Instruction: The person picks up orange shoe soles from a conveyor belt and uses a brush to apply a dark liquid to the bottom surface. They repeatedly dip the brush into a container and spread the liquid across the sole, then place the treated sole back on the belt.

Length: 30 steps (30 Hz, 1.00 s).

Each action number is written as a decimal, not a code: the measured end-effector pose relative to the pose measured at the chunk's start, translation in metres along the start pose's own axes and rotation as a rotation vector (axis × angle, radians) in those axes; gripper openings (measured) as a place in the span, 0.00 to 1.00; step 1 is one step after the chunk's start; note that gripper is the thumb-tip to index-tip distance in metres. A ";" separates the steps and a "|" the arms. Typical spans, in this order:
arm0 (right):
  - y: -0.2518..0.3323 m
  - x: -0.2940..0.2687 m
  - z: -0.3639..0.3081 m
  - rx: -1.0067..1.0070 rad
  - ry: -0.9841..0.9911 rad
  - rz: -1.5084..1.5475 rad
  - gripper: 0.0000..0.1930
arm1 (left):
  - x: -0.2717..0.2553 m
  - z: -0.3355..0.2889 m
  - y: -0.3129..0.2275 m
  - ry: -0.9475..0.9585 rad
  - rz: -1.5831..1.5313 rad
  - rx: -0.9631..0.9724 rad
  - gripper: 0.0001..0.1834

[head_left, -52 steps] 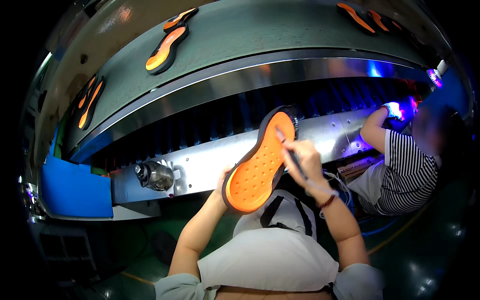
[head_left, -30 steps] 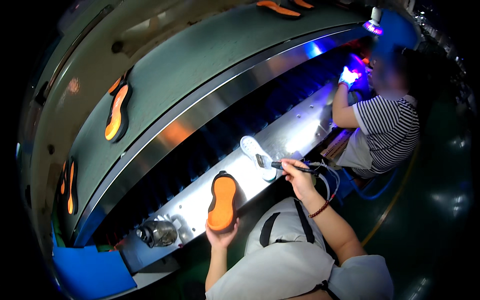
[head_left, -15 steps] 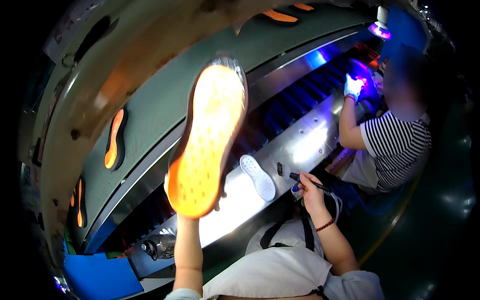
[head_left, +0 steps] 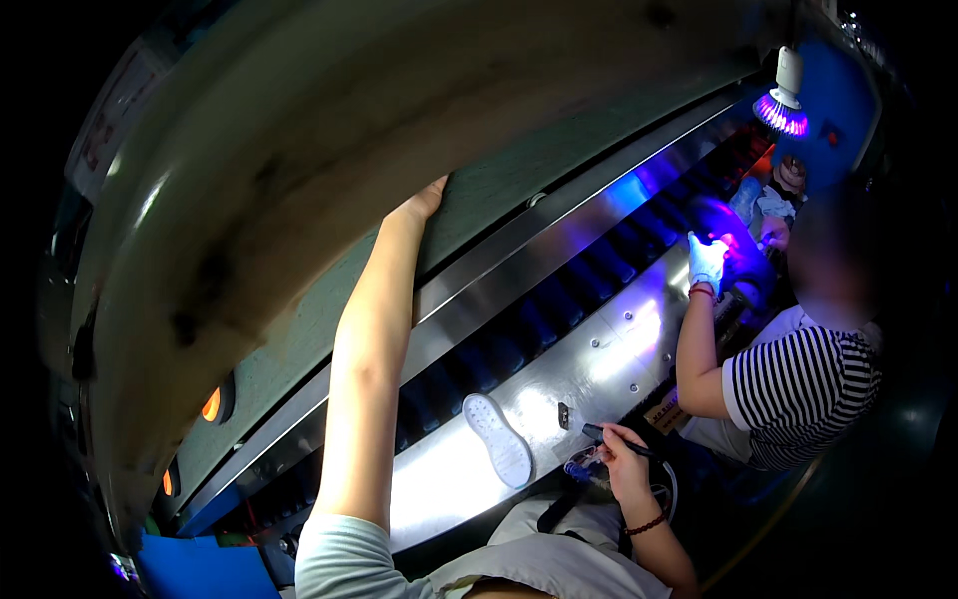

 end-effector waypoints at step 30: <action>-0.003 0.030 0.010 0.096 0.135 -0.136 0.07 | 0.036 -0.227 -0.060 0.582 2.148 1.061 0.12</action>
Point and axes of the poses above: each hand's wrist, its own z-axis towards the middle knuckle, its own x-axis out of the palm, y = z × x, the point moved 2 cm from there along z, towards the middle knuckle, and after that the axes turned 1 degree about x, right-handed, at the moved point
